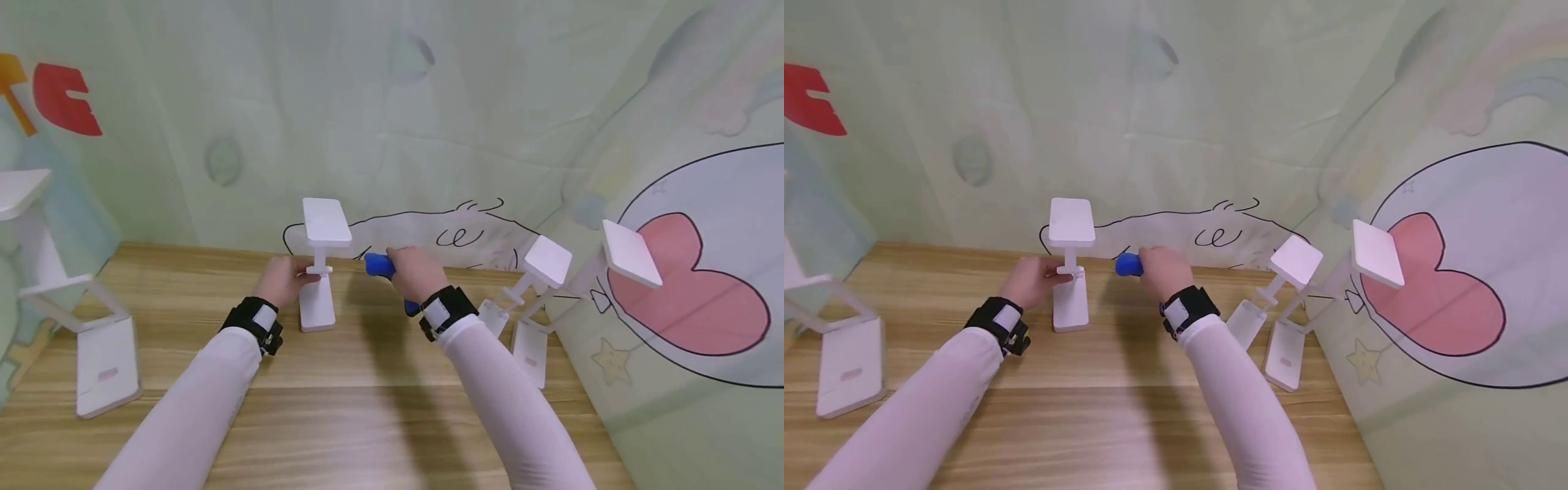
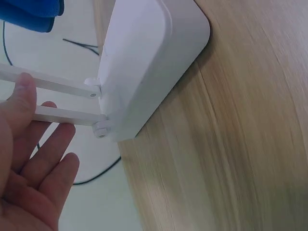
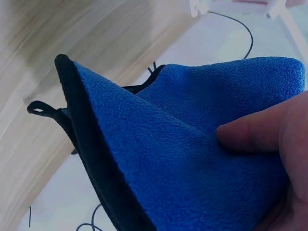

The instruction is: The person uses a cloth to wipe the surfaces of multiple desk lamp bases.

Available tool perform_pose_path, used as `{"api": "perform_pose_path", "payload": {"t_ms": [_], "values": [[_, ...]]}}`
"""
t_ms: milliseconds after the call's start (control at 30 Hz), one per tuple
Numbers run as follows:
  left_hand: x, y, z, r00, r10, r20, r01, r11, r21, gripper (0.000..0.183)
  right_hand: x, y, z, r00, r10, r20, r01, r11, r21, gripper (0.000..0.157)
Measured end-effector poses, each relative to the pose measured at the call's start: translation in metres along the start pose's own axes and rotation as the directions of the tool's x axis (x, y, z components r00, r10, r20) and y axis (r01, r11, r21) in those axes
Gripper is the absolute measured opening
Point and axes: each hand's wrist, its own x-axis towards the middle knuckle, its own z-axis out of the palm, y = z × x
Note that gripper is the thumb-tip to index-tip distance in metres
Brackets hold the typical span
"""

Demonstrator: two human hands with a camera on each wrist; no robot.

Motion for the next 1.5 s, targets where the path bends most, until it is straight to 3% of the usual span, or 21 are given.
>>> {"api": "perform_pose_path", "payload": {"t_ms": [133,367,567,700,833,1100,1167,1333,1500], "values": [[0.000,0.003,0.002,1.000,0.015,0.021,-0.015,1.000,0.000,0.023,0.000,-0.005,0.009,1.000,-0.015,0.005,0.015,1.000,0.004,0.028],[0.001,0.004,-0.003,0.994,0.091,0.061,-0.089,0.996,-0.029,0.021,-0.002,-0.025,0.021,0.999,-0.013,-0.036,0.014,1.000,0.021,0.034],[0.003,0.002,-0.008,0.987,0.133,0.089,-0.131,0.991,-0.036,0.021,-0.009,-0.067,0.055,0.986,-0.144,-0.088,0.148,0.988,0.046,0.043],[0.005,0.002,-0.009,0.982,0.159,0.100,-0.159,0.987,0.000,0.021,-0.017,-0.093,0.086,0.959,-0.276,-0.060,0.273,0.961,-0.054,0.046],[0.005,0.001,-0.008,0.973,0.200,0.111,-0.204,0.979,0.026,0.019,-0.025,-0.107,0.104,0.918,-0.396,0.023,0.393,0.903,-0.172,0.044],[0.004,-0.002,-0.009,0.963,0.240,0.124,-0.246,0.969,0.034,0.014,-0.029,-0.107,0.112,0.821,-0.564,0.089,0.571,0.806,-0.156,0.048],[0.004,-0.001,-0.010,0.962,0.240,0.131,-0.247,0.968,0.044,0.013,-0.028,-0.108,0.114,0.823,-0.561,0.087,0.568,0.809,-0.153,0.049],[0.005,-0.001,-0.009,0.961,0.227,0.157,-0.240,0.969,0.067,0.012,-0.023,-0.114,0.122,0.878,-0.477,0.028,0.475,0.867,-0.150,0.059],[0.006,-0.004,-0.007,0.963,0.222,0.151,-0.234,0.970,0.063,0.011,-0.009,-0.119,0.122,0.918,-0.397,0.015,0.395,0.908,-0.140,0.059]]}}
